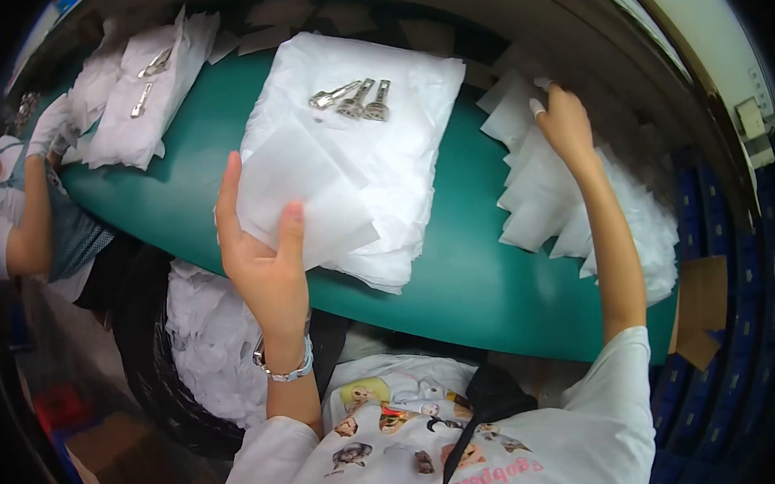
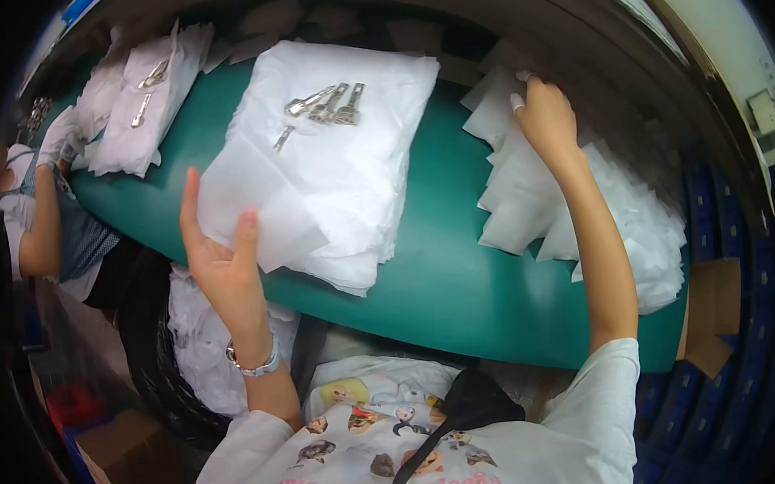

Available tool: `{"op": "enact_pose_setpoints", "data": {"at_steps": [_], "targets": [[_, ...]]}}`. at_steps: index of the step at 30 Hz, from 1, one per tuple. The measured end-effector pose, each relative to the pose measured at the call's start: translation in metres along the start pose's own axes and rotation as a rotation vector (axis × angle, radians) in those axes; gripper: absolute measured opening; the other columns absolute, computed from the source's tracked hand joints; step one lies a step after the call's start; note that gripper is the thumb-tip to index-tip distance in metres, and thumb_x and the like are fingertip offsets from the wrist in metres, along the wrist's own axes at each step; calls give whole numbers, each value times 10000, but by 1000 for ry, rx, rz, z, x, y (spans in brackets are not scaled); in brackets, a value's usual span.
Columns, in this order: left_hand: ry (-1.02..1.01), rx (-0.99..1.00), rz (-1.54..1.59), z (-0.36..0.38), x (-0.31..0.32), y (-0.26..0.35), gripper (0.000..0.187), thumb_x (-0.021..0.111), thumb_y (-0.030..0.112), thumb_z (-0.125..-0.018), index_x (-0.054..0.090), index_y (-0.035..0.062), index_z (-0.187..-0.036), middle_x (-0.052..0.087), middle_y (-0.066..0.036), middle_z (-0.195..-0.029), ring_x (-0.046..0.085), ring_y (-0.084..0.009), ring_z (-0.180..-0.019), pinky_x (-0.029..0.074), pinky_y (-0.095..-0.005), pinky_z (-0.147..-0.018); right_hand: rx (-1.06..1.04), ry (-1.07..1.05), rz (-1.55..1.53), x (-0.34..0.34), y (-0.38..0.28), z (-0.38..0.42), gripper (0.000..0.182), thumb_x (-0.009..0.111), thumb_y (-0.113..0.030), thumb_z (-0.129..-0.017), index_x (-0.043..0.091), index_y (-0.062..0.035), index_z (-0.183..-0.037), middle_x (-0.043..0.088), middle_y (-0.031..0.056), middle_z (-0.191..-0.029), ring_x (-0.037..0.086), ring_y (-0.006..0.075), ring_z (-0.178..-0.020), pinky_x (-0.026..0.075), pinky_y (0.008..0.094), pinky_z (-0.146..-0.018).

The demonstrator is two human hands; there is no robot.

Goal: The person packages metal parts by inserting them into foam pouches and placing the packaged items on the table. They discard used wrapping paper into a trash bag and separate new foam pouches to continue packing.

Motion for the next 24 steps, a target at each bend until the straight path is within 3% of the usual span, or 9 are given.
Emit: {"op": "enact_pose_setpoints", "data": {"at_steps": [1,3,5,9,13,14,17,20,24], "targets": [[-5,-15,39,0,1,-2,641,654,-84,-867,400,-25,-1452,450,-159,-1451,460,-221,-1304,391,-341,-1083,-15,50,-49,-14,-25,3,376,648,-171,-892,626,-2,-1228,698,204,-1076,678,343,-956,520,415,-851],[-25,-48,117,-1,5,-5,696,652,-97,-861,347,-24,-1482,437,-165,-1453,459,-227,-1304,385,-342,-1091,-42,-143,-642,-13,-85,14,362,628,-248,-951,630,-26,-1236,705,133,-1061,668,210,-859,513,336,-794],[-88,-85,118,0,10,-8,690,655,-101,-856,343,-33,-1468,439,-173,-1439,481,-233,-1277,393,-346,-1088,-12,-420,-905,-17,-147,32,378,652,-277,-946,634,-50,-1248,705,81,-1027,610,112,-777,484,269,-737],[-131,-130,180,5,18,-4,674,647,-88,-871,323,-30,-1458,451,-197,-1413,518,-222,-1234,424,-335,-1057,-146,-608,-1056,-15,-224,61,411,699,-232,-913,617,-5,-1247,684,48,-912,598,96,-753,480,259,-715],[-96,-225,350,11,6,-11,662,554,-48,-954,207,1,-1515,506,-231,-1352,570,-214,-1165,434,-331,-1033,-26,-734,-979,-5,-240,66,355,694,-179,-913,619,29,-1191,663,41,-882,583,88,-729,481,254,-686],[-96,-251,400,11,3,-14,655,525,-37,-975,177,10,-1528,519,-239,-1337,582,-214,-1147,435,-332,-1027,-64,-669,-1057,-5,-245,66,272,671,-155,-930,635,21,-1134,641,17,-823,540,65,-670,435,225,-599],[-59,-211,438,9,-6,-17,625,449,-11,-1016,131,44,-1551,547,-257,-1301,599,-220,-1126,454,-327,-993,83,-825,-1140,14,-240,72,199,640,-156,-956,654,0,-1080,613,-1,-760,500,45,-617,382,213,-546],[-121,-294,500,9,1,-17,683,478,-69,-977,140,62,-1556,527,-235,-1331,589,-221,-1152,478,-326,-975,117,-844,-1191,18,-240,78,179,612,-174,-979,669,-19,-1049,592,-8,-721,490,39,-589,362,210,-538],[-73,-145,368,4,4,-9,779,517,-156,-899,162,73,-1554,479,-206,-1376,579,-220,-1171,494,-328,-972,172,-767,-1289,19,-235,80,217,589,-177,-991,667,-1,-1089,624,12,-754,555,73,-608,418,220,-551]]}}
Point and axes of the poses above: each hand's wrist, its own z-axis away from the middle knuckle, its own x-axis out of the palm, y = z × x, the point moved 7 cm from there along -z, towards the middle knuckle
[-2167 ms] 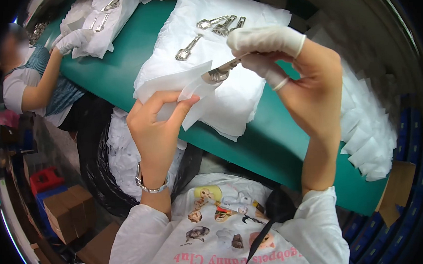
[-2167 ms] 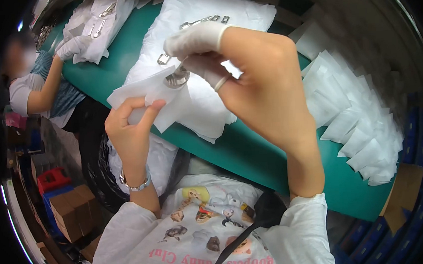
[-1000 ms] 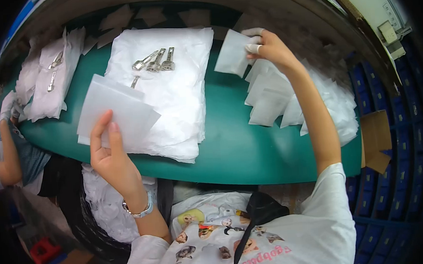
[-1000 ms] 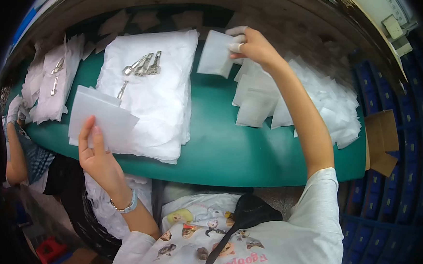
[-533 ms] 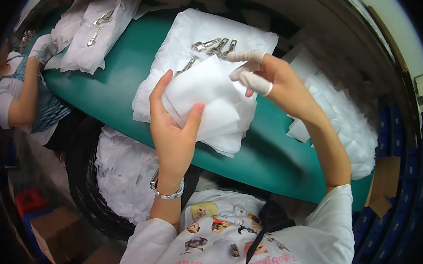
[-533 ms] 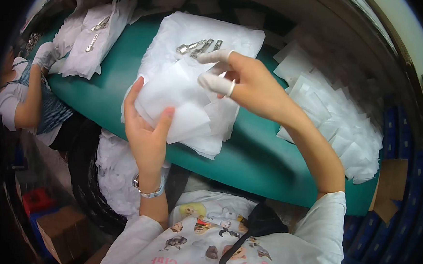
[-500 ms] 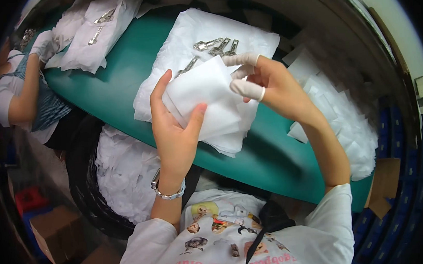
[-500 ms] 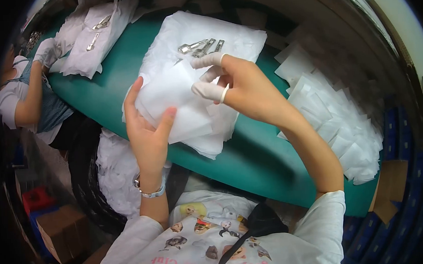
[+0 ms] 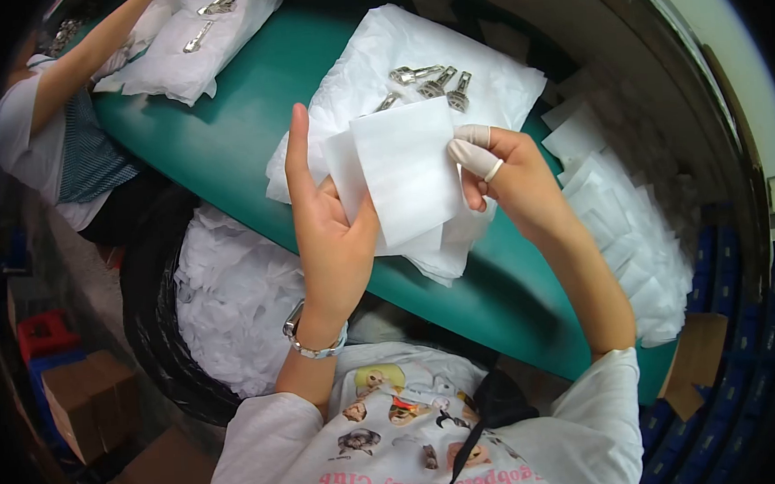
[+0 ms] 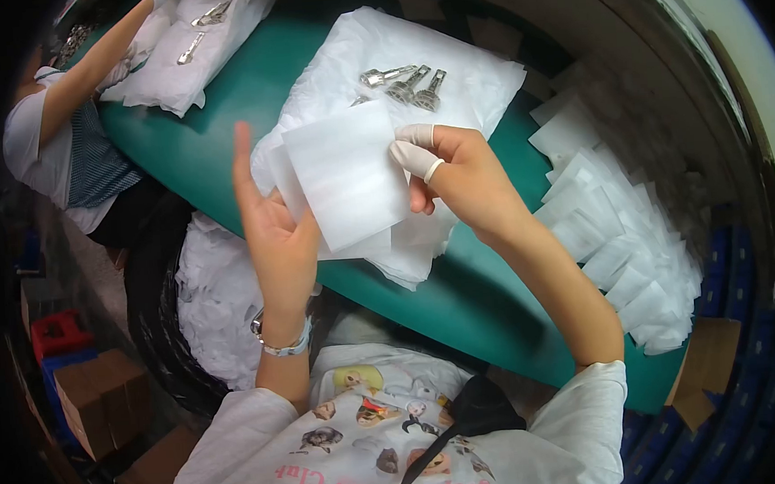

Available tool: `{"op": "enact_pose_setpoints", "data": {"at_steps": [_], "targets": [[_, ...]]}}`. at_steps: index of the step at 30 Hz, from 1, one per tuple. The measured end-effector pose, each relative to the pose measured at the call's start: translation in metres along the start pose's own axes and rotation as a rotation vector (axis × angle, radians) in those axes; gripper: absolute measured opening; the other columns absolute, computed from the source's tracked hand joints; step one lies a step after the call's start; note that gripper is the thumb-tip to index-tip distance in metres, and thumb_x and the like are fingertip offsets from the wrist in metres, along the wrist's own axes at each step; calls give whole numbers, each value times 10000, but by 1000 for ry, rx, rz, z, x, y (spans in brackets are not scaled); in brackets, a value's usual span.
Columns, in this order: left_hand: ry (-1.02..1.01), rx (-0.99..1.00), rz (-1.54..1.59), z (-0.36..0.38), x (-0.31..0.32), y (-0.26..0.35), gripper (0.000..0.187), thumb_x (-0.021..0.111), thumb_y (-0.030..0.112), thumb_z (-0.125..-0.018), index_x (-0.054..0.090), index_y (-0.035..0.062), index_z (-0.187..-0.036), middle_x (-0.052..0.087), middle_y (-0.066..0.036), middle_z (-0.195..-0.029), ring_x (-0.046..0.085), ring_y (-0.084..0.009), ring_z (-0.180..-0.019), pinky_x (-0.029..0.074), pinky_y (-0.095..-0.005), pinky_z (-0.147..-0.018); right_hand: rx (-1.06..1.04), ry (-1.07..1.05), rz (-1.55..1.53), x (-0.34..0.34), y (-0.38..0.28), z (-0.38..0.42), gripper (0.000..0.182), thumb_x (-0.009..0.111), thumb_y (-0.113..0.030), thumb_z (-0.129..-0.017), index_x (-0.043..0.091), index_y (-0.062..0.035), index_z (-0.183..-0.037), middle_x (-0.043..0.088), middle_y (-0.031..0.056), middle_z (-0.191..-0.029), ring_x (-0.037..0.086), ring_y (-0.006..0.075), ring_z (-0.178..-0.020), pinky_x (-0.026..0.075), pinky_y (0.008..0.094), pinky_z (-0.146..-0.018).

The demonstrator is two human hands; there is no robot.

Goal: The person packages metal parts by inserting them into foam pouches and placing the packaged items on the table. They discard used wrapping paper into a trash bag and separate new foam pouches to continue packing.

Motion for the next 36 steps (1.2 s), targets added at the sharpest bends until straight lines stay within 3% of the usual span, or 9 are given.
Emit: {"op": "enact_pose_setpoints", "data": {"at_steps": [5,11,15,17,20,25,29,33,36], "targets": [[0,4,-129,-4,-14,-13,786,564,-181,-828,240,35,-1511,554,-228,-1295,586,-243,-1179,481,-338,-1002,-155,114,-111,0,-14,5,287,615,-168,-968,632,28,-1177,678,71,-904,663,120,-690,502,236,-599],[55,-29,-82,-1,-8,-7,725,581,-160,-846,291,23,-1485,571,-223,-1267,593,-234,-1162,467,-336,-1001,103,-29,228,17,3,10,431,699,-86,-887,530,40,-1264,676,84,-927,684,125,-699,494,234,-537],[136,152,-210,-3,-13,5,477,596,-99,-894,492,4,-1348,631,-110,-1208,607,-186,-1079,460,-322,-976,152,71,102,5,14,8,278,714,-42,-870,597,37,-1109,673,57,-892,686,133,-697,516,237,-566],[177,253,-447,-6,-30,7,337,599,-63,-914,589,-19,-1249,656,-96,-1170,624,-169,-1016,459,-313,-963,31,91,43,-6,13,6,223,710,-15,-866,611,29,-1061,673,64,-924,692,146,-791,541,262,-654],[178,62,-453,-8,-46,3,183,579,64,-975,688,-37,-1082,690,-62,-1049,610,-126,-966,464,-275,-908,-329,159,11,-13,-5,14,168,672,41,-871,622,40,-1032,682,86,-967,693,176,-904,557,303,-807],[28,-259,-34,3,-42,-25,353,526,260,-1036,703,-44,-1064,649,-3,-890,549,-71,-838,426,-213,-764,-1121,9,573,14,-58,57,258,662,161,-762,679,5,-967,698,176,-1083,701,283,-1004,569,354,-875],[-37,-277,-13,14,-30,-24,369,583,299,-1020,703,-47,-1067,623,16,-863,517,-47,-783,406,-198,-708,-1146,26,717,24,-45,53,399,668,167,-644,708,-23,-992,692,165,-1134,695,300,-968,571,336,-795],[-56,-252,-19,13,-29,-18,329,636,265,-994,697,-44,-1089,660,-32,-959,552,-70,-882,432,-222,-794,-1158,76,793,19,-38,49,417,670,160,-637,711,-30,-1006,687,150,-1155,689,289,-944,567,328,-763],[-144,-232,-229,16,-26,-11,396,559,317,-1032,687,-48,-1118,667,-75,-1015,568,-111,-935,440,-254,-859,-1159,93,806,19,-38,50,428,670,158,-639,715,-34,-1019,686,152,-1157,689,292,-948,567,324,-764]]}}
Point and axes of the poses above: each hand's wrist, its own z-axis away from the middle knuckle, its own x-axis out of the palm, y = z × x, the point moved 7 cm from there along -z, towards the middle knuckle
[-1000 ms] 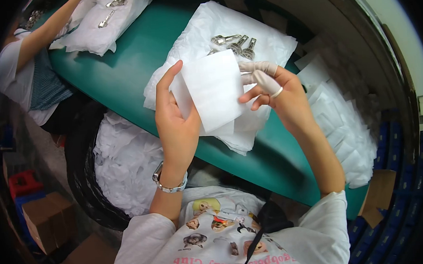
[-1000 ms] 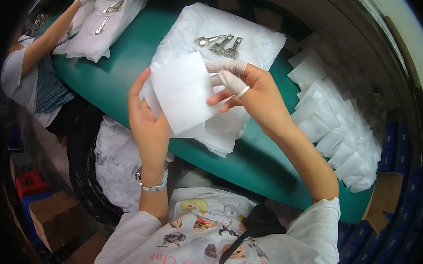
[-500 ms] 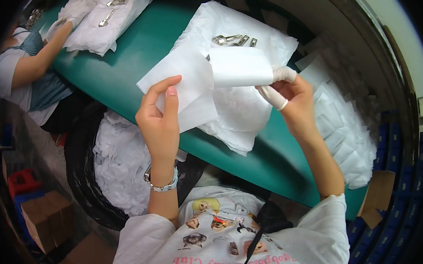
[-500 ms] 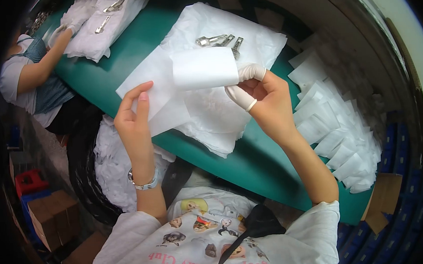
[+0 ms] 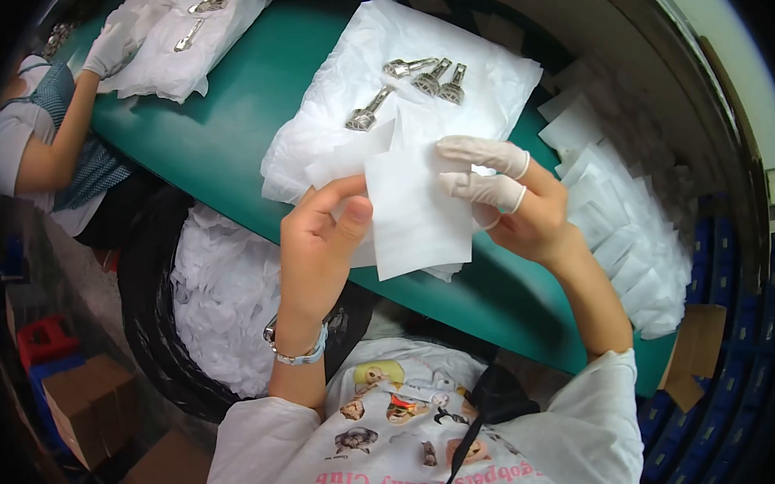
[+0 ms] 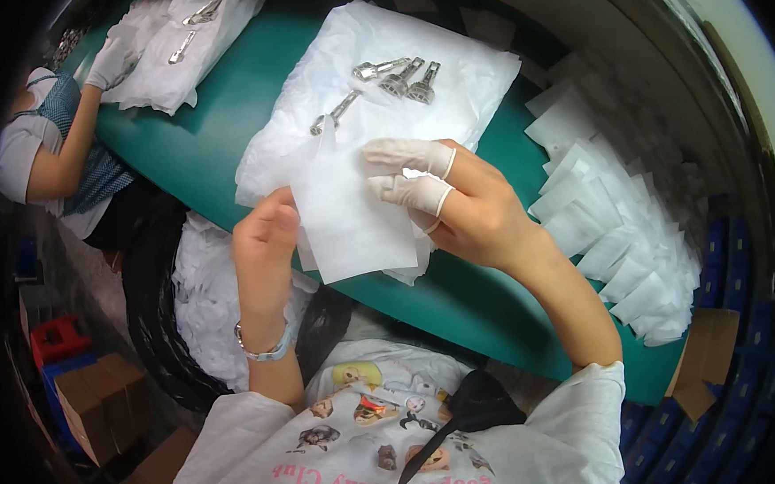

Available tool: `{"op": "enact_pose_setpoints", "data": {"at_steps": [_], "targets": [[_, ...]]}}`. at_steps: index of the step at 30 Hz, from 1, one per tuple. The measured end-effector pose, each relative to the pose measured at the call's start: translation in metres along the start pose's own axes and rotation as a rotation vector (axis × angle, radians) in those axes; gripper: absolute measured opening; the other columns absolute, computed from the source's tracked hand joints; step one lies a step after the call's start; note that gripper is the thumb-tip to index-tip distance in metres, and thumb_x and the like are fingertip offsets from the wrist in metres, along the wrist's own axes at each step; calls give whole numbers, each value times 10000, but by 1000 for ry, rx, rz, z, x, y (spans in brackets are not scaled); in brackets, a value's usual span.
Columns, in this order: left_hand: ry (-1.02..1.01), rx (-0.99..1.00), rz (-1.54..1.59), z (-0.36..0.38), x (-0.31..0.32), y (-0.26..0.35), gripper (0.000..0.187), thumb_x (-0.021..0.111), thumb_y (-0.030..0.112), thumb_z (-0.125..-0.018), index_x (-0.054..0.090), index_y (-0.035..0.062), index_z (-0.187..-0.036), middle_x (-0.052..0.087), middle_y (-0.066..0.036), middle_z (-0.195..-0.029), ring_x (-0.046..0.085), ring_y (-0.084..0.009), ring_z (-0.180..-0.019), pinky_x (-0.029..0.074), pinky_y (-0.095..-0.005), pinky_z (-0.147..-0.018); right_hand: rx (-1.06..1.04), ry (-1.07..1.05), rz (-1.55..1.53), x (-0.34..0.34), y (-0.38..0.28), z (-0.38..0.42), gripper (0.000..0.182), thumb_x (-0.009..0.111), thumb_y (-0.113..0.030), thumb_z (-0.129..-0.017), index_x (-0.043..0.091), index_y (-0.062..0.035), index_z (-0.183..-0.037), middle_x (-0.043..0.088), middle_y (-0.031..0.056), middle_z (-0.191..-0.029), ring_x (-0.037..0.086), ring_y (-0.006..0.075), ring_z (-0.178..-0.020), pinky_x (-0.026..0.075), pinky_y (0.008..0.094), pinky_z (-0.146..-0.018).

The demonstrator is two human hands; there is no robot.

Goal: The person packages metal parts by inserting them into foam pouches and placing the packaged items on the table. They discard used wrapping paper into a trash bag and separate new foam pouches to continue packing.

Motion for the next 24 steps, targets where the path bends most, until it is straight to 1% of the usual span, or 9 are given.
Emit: {"op": "enact_pose_setpoints", "data": {"at_steps": [5,7,11,13,15,17,19,21,24], "targets": [[114,41,-152,0,-7,-1,538,398,401,-1075,673,-57,-1135,657,-122,-1019,586,-187,-927,434,-302,-885,-39,70,-100,-5,-10,-6,420,668,152,-651,718,-37,-1022,688,151,-1148,684,293,-952,567,326,-767],[119,80,-126,1,-6,4,536,398,397,-1076,672,-62,-1117,649,-114,-977,575,-185,-893,430,-302,-848,-28,12,-100,-1,-12,-11,412,660,151,-662,719,-39,-1023,678,158,-1171,683,295,-941,563,330,-769],[141,92,-174,5,-8,6,391,555,307,-1028,680,-63,-1058,600,-55,-859,508,-117,-787,400,-257,-707,27,-129,20,11,-6,-11,384,652,140,-676,722,-45,-1004,648,165,-1234,679,307,-915,552,331,-753],[198,41,-183,4,-15,-3,325,638,259,-986,689,-58,-1031,569,-27,-826,468,-86,-742,369,-236,-647,51,-50,32,9,2,-12,357,642,118,-732,708,-48,-1042,638,139,-1206,664,250,-901,536,328,-731],[252,-16,-141,2,-23,-9,279,711,218,-938,699,-51,-1010,539,-2,-807,427,-61,-705,334,-221,-596,169,49,36,-3,16,-13,351,632,98,-773,702,-51,-1083,637,137,-1167,657,216,-920,528,333,-741],[267,-13,-146,3,-26,-11,240,747,189,-906,715,-44,-953,552,7,-808,436,-53,-683,333,-215,-582,508,42,115,-12,77,-16,313,631,-8,-849,695,-67,-1150,637,148,-1076,650,176,-953,513,332,-786],[259,27,-141,4,-23,-7,206,765,163,-887,723,-35,-930,563,9,-809,435,-47,-675,322,-212,-571,728,-36,249,-13,141,-12,363,693,-182,-858,683,-48,-1195,656,184,-1101,658,234,-1019,501,344,-868],[236,29,-140,6,-19,-4,178,792,138,-855,734,-20,-913,582,6,-813,441,-45,-660,324,-210,-564,845,-245,215,2,194,2,480,738,-284,-829,662,-6,-1214,658,199,-1149,651,276,-1058,490,356,-919],[231,-49,-142,10,-22,-9,171,827,123,-811,745,-1,-895,608,4,-813,434,-37,-628,318,-207,-544,950,-403,102,11,211,8,637,794,-363,-780,630,55,-1231,647,222,-1217,632,324,-1117,469,378,-982]]}}
Point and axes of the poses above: each hand's wrist, its own z-axis away from the middle knuckle, its own x-axis out of the palm, y = z × x, the point moved 7 cm from there along -z, towards the middle knuckle
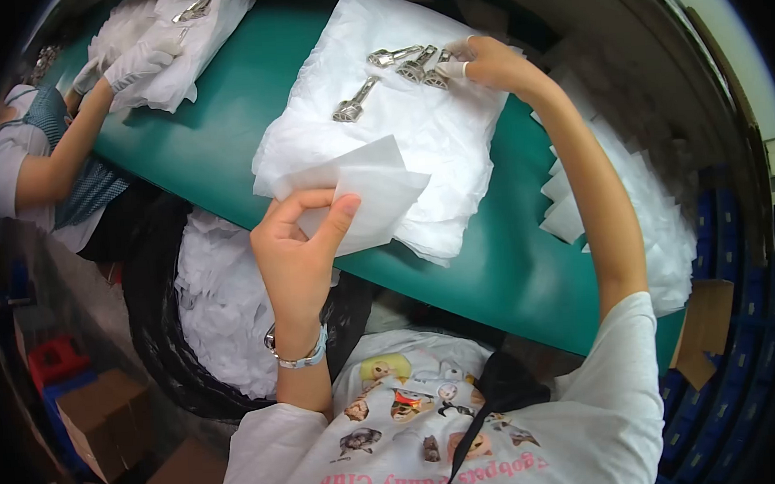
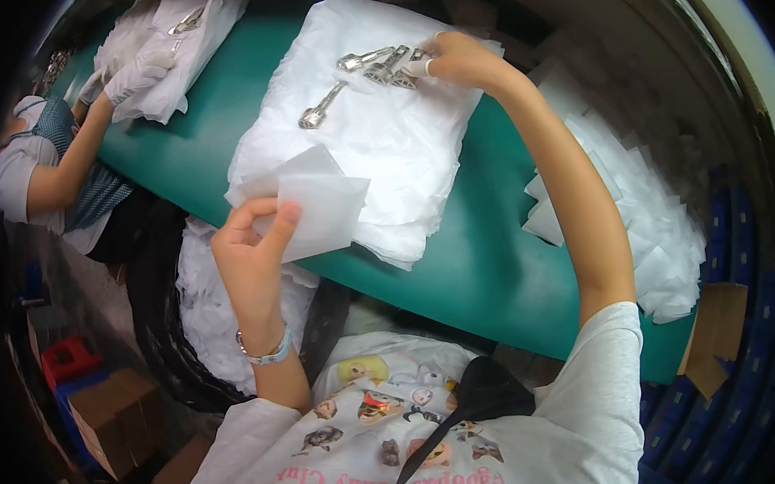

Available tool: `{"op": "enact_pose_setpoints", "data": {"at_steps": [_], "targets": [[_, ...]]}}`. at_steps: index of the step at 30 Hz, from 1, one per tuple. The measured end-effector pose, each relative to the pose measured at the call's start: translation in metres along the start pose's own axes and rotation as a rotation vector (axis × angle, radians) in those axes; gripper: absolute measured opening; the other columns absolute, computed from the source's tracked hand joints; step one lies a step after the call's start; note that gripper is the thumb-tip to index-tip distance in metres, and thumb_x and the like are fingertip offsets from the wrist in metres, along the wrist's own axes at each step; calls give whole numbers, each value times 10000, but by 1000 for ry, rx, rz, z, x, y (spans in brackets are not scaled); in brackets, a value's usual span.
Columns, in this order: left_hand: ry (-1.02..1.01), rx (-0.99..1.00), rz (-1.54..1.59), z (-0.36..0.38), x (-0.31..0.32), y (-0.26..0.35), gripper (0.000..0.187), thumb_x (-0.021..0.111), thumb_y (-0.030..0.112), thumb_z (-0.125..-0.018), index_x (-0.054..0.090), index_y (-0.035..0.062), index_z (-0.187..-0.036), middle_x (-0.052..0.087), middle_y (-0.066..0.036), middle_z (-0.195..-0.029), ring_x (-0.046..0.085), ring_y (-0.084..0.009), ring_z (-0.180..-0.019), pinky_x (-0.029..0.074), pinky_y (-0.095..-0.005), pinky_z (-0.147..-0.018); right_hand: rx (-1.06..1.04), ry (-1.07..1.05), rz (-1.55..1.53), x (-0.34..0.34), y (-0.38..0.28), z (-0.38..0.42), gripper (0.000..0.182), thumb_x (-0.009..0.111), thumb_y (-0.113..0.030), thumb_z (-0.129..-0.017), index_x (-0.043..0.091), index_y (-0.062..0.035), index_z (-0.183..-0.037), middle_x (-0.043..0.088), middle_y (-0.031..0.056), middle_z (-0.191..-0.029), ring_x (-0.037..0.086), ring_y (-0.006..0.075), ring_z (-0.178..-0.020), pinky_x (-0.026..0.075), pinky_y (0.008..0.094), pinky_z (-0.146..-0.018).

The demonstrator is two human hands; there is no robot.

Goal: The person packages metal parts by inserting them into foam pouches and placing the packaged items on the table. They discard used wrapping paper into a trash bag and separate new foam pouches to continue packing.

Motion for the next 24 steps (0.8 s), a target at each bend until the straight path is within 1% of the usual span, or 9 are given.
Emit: {"op": "enact_pose_setpoints", "data": {"at_steps": [2,5,8,11,14,17,19,22,24], "targets": [[16,-29,-11,1,-4,-2,177,844,122,-790,750,7,-886,614,7,-804,423,-30,-606,310,-206,-529,4,-38,-7,1,2,-1,711,819,-386,-757,607,77,-1253,657,231,-1202,618,334,-1155,457,387,-1009],[56,0,-1,-2,-5,0,185,856,127,-773,752,14,-876,601,18,-779,398,-21,-584,290,-207,-514,-27,111,74,-3,-9,17,619,804,-358,-790,627,48,-1222,682,207,-1140,654,290,-1064,482,362,-951],[88,36,14,-4,-4,-2,196,863,140,-765,751,17,-868,574,30,-751,371,-24,-579,268,-216,-508,-10,126,-233,-3,-10,28,378,742,-247,-869,650,21,-1120,696,154,-1073,674,208,-929,502,320,-846],[114,54,-50,-6,-7,-5,214,870,155,-758,748,16,-864,551,34,-730,363,-38,-580,264,-228,-510,-41,152,-402,-7,-33,50,177,668,-124,-920,640,9,-1033,694,92,-976,660,141,-818,490,278,-766],[154,66,-95,-7,-8,-4,224,874,162,-753,747,16,-864,547,31,-725,362,-44,-586,263,-233,-516,-141,193,-402,-9,-45,66,133,639,-81,-935,628,18,-1024,686,72,-943,659,132,-809,497,266,-742],[176,86,-146,-6,-6,0,220,874,156,-748,748,19,-864,558,24,-732,372,-48,-597,269,-234,-523,-238,305,-527,-25,-69,92,140,647,-76,-931,625,18,-1033,683,70,-950,657,126,-798,506,266,-713],[195,119,-190,-5,-6,5,215,875,149,-744,748,22,-862,565,20,-738,379,-52,-605,274,-237,-527,-338,293,-588,-33,-91,111,107,630,-26,-931,620,21,-1027,682,76,-971,659,127,-803,531,273,-724],[171,65,-266,-2,-3,10,202,871,134,-740,750,26,-860,619,-14,-773,471,-82,-642,355,-239,-567,-422,226,-613,-32,-122,133,107,626,1,-928,612,35,-1029,682,81,-960,664,134,-814,544,280,-758],[139,148,-246,0,3,18,191,866,124,-743,751,28,-863,650,-38,-802,535,-110,-691,407,-246,-619,-428,176,-636,-27,-132,140,115,628,11,-924,605,48,-1031,681,88,-954,668,138,-827,551,285,-778]]}}
Point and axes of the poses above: each hand's wrist, its own z-axis away from the middle knuckle, its own x-axis out of the palm, y = z × x, the point moved 7 cm from there along -z, towards the middle knuckle
